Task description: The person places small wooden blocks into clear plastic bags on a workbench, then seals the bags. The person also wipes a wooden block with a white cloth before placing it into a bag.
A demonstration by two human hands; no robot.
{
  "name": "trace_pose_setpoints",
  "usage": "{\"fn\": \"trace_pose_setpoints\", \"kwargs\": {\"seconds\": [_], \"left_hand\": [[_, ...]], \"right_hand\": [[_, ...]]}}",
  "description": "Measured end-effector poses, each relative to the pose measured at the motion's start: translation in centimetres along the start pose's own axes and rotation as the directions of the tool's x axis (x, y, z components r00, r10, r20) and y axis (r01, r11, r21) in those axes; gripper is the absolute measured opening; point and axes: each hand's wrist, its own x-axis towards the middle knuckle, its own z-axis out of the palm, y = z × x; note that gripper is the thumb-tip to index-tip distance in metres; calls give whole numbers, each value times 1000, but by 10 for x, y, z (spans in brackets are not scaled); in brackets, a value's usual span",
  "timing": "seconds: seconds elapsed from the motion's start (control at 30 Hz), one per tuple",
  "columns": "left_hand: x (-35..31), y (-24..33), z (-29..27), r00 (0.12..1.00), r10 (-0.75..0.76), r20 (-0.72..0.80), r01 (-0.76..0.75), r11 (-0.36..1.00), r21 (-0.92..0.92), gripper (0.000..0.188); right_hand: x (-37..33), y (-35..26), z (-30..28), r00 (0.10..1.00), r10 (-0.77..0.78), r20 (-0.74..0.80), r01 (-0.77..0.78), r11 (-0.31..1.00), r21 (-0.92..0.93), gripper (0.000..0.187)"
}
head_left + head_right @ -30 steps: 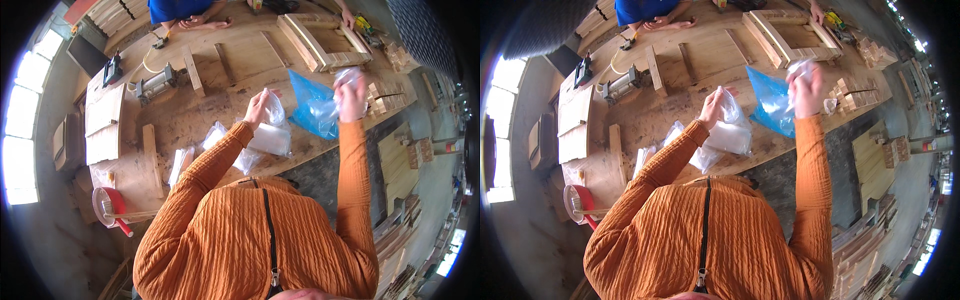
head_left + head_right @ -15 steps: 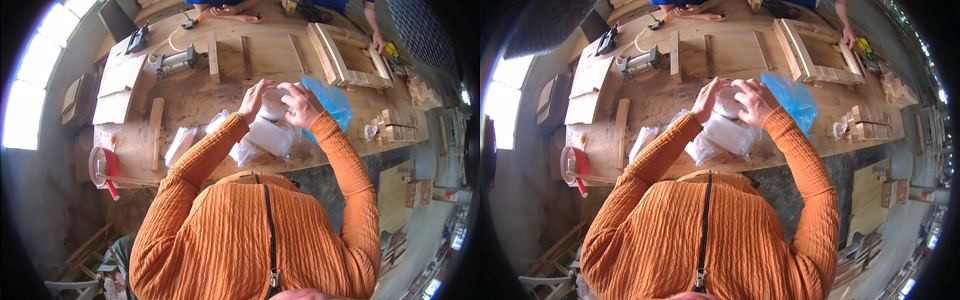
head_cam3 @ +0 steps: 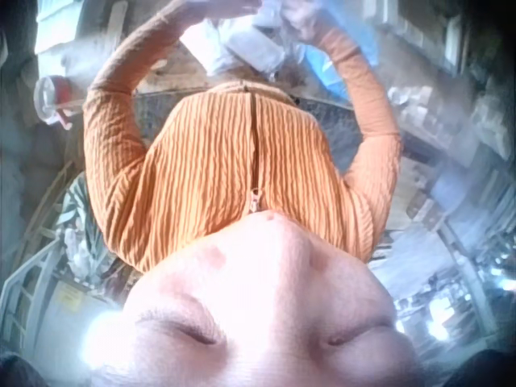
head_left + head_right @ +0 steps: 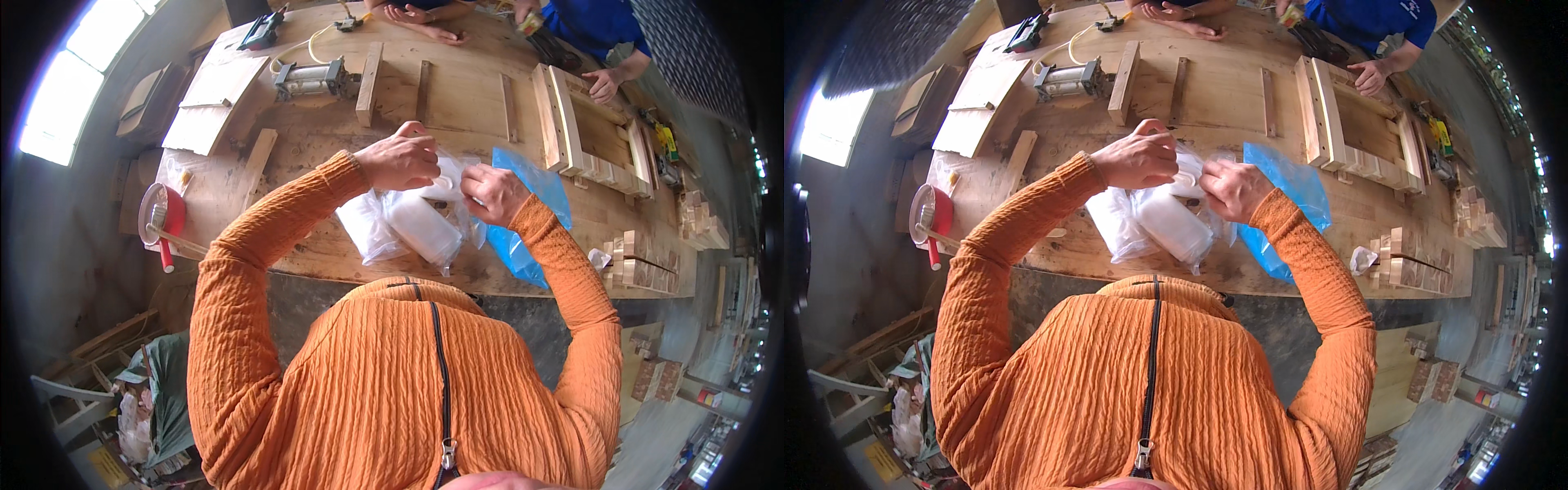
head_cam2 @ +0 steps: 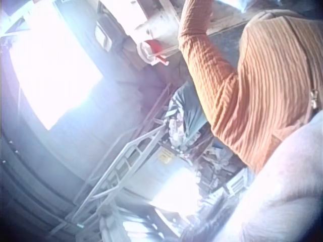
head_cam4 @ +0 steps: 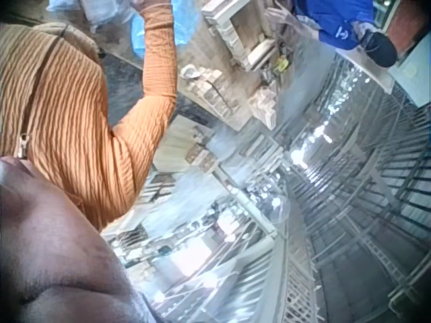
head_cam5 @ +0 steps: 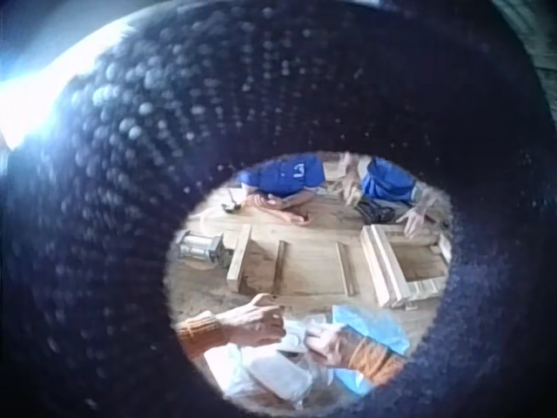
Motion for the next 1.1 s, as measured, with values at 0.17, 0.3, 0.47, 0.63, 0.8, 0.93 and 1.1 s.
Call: {"fn": "trace_pose_setpoints", "kwargs": {"seconds": [0.17, 0.3, 0.47, 0.63, 0.8, 0.93, 1.1], "left_hand": [[1, 25, -4, 993, 111, 34, -114, 991, 75, 10], [8, 33, -15, 988, 140, 71, -152, 963, 221, 9], [-6, 32, -17, 989, 85, 121, -103, 984, 148, 11], [-5, 33, -1, 967, -256, -19, 255, 967, -8, 17], [3, 41, 20, 866, -480, -139, 444, 867, -229, 23], [14, 33, 8, 869, -470, -155, 409, 859, -309, 19], [15, 38, -38, 814, -447, -371, 391, 894, -219, 19]], "right_hand": [[0, -3, -11, 970, 11, 241, 27, 988, -154, 21], [15, -13, -12, 917, -236, 323, 293, 946, -142, 19], [22, -12, -28, 883, -104, 457, 128, 992, -23, 20], [16, -1, -28, 943, -160, 292, 191, 978, -81, 18], [10, 16, -21, 986, -120, 112, 128, 989, -74, 15], [15, 31, -15, 965, -90, 248, -6, 933, 361, 16], [42, 24, -54, 948, 281, 152, -302, 634, 712, 18]]}}
